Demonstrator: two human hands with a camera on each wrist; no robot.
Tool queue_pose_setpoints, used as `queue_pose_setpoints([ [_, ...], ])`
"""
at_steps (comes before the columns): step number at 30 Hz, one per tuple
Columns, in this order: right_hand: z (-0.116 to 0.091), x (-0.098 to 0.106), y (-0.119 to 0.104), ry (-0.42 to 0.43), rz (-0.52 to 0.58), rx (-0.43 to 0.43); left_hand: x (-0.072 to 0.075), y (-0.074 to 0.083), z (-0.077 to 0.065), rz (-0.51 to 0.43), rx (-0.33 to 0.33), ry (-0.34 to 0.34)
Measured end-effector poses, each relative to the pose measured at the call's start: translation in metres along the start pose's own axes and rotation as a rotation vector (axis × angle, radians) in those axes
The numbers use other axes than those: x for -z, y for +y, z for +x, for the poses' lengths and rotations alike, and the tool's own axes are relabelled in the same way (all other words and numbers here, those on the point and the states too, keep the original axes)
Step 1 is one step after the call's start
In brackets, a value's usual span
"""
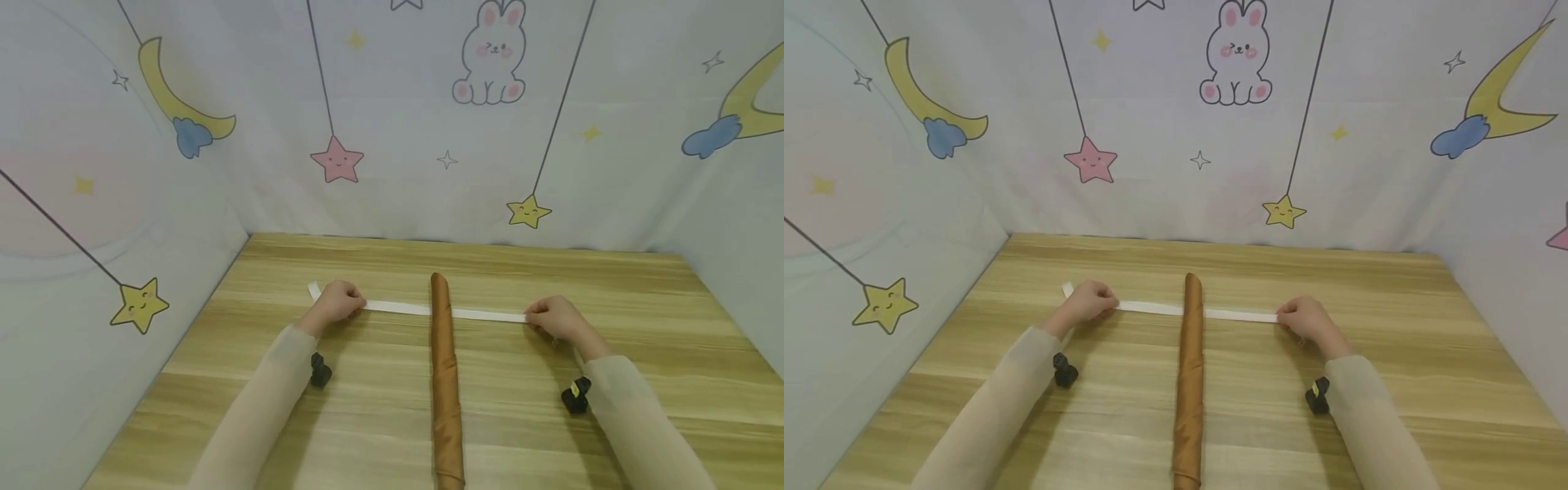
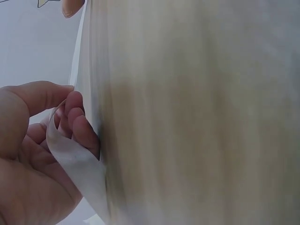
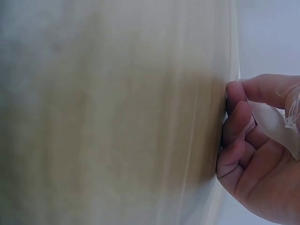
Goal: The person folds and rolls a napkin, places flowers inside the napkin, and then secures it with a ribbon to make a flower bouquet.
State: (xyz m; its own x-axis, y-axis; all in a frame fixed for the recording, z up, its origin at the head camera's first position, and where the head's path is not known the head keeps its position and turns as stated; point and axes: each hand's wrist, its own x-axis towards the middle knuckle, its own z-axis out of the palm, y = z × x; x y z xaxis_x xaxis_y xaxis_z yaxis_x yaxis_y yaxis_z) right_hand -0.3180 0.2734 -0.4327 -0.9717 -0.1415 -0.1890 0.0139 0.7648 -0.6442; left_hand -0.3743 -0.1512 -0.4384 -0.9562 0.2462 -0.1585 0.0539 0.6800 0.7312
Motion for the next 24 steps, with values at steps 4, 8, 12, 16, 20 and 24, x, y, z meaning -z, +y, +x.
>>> queue_pose_setpoints([
  [4,-0.004,-0.002,0.001,-0.007,-0.002,-0.003,0.001,-0.001,-0.003,0.000,-0.023,-0.010],
  [8,-0.008,-0.004,0.001,-0.019,0.002,0.011,0.002,-0.002,-0.009,0.013,-0.062,-0.032],
  [12,-0.014,-0.005,0.000,-0.020,-0.001,0.022,0.004,-0.002,-0.016,0.024,-0.078,-0.057],
  [16,-0.020,-0.005,-0.002,-0.030,0.005,0.013,0.005,-0.003,-0.023,0.033,-0.079,-0.074],
  [20,-0.026,-0.007,-0.003,-0.052,0.013,0.002,0.005,-0.004,-0.028,0.028,-0.076,-0.090],
  [24,-0.031,-0.008,-0.003,-0.064,0.024,-0.010,0.005,-0.005,-0.034,0.026,-0.072,-0.120],
])
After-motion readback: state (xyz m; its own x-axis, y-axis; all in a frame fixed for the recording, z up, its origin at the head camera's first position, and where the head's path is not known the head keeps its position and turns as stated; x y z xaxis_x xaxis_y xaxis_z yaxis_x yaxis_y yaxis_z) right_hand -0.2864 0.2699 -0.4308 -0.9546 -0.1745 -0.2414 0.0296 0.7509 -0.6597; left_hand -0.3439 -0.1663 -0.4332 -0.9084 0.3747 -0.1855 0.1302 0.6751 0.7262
